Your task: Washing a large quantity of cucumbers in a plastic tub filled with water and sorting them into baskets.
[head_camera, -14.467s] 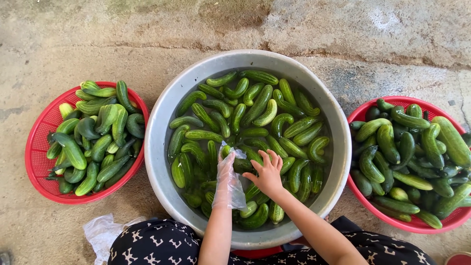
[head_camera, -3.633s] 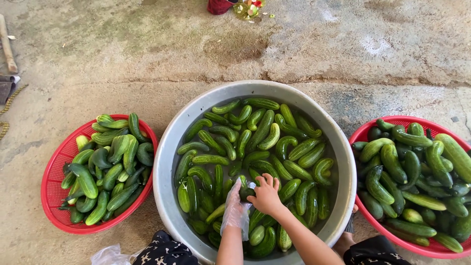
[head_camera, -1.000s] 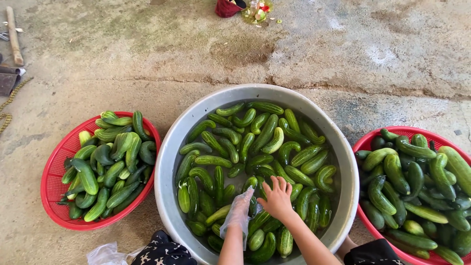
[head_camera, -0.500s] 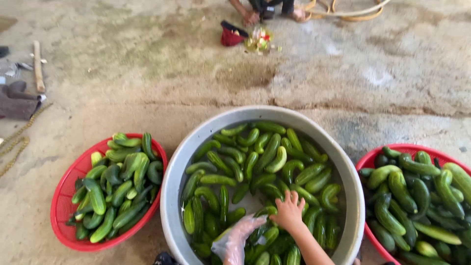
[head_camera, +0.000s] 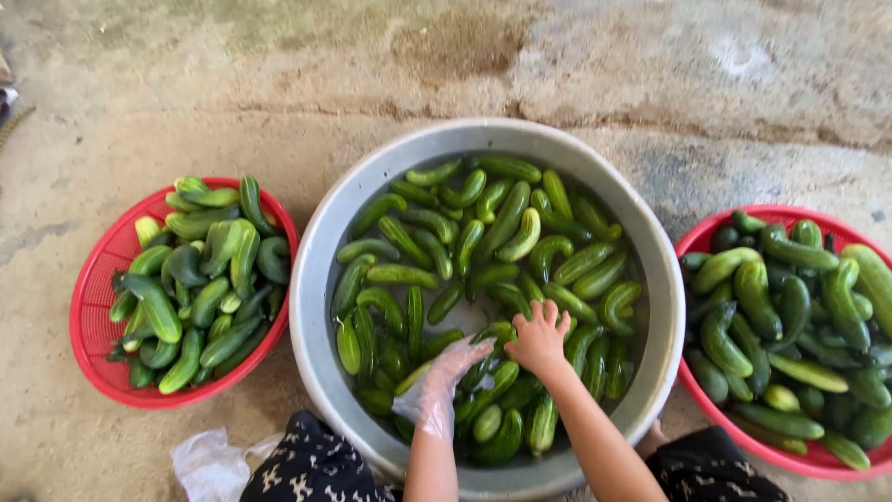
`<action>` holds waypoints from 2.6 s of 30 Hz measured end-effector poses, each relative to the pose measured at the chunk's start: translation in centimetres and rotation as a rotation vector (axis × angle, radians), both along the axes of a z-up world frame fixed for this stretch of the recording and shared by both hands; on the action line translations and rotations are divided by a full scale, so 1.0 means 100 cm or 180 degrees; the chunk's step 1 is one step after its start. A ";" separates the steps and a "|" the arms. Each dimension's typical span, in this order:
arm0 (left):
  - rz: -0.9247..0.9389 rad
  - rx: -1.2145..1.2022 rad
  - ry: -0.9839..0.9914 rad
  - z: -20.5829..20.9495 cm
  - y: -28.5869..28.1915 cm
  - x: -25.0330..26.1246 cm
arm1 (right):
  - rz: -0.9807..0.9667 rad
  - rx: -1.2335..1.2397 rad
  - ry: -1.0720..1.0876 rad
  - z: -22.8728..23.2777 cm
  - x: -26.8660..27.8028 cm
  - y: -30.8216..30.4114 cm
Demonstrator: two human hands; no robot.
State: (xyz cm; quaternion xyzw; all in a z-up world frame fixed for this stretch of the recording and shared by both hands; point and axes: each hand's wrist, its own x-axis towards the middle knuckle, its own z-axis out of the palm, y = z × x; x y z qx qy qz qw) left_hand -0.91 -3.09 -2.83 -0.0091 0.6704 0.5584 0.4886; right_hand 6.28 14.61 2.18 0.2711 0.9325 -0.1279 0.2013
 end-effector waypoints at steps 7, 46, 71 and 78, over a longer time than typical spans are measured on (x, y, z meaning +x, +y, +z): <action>-0.0134 -0.0313 0.0239 -0.043 -0.006 -0.007 | 0.0051 -0.0152 0.0220 0.020 0.005 0.000; 0.1933 -0.0343 -0.0502 0.035 0.008 -0.009 | 0.0497 0.0322 0.1176 -0.041 0.007 -0.027; 0.0103 -0.1414 0.2957 -0.073 -0.006 0.004 | 0.0444 -0.0247 0.0863 -0.021 0.016 -0.008; 0.1202 -0.0930 0.0720 0.040 0.009 -0.001 | 0.0462 0.0090 0.1105 -0.028 0.013 -0.012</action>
